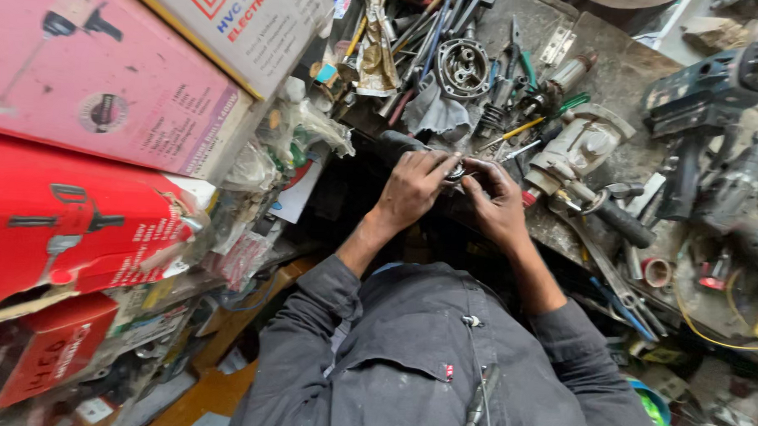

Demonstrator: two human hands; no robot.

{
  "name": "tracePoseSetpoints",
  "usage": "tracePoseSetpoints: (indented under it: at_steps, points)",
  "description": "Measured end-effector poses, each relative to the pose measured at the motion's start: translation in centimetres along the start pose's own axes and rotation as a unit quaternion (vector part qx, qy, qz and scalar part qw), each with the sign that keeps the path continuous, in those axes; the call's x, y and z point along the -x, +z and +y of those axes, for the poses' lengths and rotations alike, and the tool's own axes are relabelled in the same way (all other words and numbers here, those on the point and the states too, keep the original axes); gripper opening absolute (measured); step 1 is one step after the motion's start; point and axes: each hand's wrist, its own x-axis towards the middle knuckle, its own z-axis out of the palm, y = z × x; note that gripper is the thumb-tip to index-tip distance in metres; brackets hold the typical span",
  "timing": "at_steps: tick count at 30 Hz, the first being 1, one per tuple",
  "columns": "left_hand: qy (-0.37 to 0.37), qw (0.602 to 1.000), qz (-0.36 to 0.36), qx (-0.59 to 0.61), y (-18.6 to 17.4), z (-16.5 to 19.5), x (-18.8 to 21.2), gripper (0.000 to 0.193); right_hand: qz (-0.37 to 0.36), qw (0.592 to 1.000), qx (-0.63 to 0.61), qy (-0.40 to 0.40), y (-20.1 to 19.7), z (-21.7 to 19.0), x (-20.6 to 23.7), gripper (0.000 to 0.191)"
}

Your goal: The person works at a cluttered repair bench disassembling and reassembling a small power tool. They pick up the tool housing, remove and handle internal gears and bearings by hand, use a wrench and a screwdriver on fasteners, and turn the parts over while fitting components back together.

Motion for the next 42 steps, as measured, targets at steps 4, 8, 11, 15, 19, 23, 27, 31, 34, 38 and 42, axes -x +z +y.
tracePoseSetpoints:
  at_steps: [4,8,11,15,19,23,27,31,34,38,42]
  points:
    - [-0.050,0.995,0.013,0.083,0.2,0.4,0.5,0.058,0.018,0.999,0.002,0.051,0.0,0.9,0.4,0.029]
    - [-0.111,0.985,0.011,0.135,0.2,0.7,0.6,0.062,0.012,0.998,-0.010,0.061,0.2,1.6,0.5,0.030]
    - [-0.135,0.979,0.018,0.150,0.3,0.9,0.7,0.064,0.010,0.999,-0.019,0.043,0.3,1.8,0.5,0.029]
    - [-0.132,0.979,0.015,0.156,0.3,0.7,0.7,0.064,0.021,0.999,-0.010,0.043,0.4,1.9,0.5,0.032]
    - [-0.135,0.977,0.016,0.165,0.4,0.6,0.8,0.064,0.019,0.999,0.029,0.039,0.5,1.8,0.6,0.032]
    - [-0.139,0.976,0.017,0.168,0.5,0.7,0.8,0.065,0.015,0.999,0.014,0.050,0.4,1.7,0.7,0.032]
    - [-0.145,0.975,0.019,0.169,0.5,0.8,1.0,0.065,0.012,0.999,0.009,0.051,0.5,1.5,0.7,0.032]
    - [-0.154,0.971,0.021,0.180,0.3,0.8,0.9,0.067,0.015,0.998,0.036,0.042,0.4,1.2,0.6,0.030]
    - [-0.148,0.972,0.020,0.183,0.3,0.7,0.9,0.068,0.013,0.998,0.029,0.052,0.4,1.1,0.5,0.031]
    - [-0.139,0.975,0.005,0.176,0.3,0.2,0.9,0.067,0.014,0.998,0.034,0.053,0.4,1.2,0.6,0.030]
    - [-0.135,0.976,0.006,0.169,0.5,0.1,0.9,0.066,0.016,0.998,0.035,0.049,0.5,1.3,0.6,0.029]
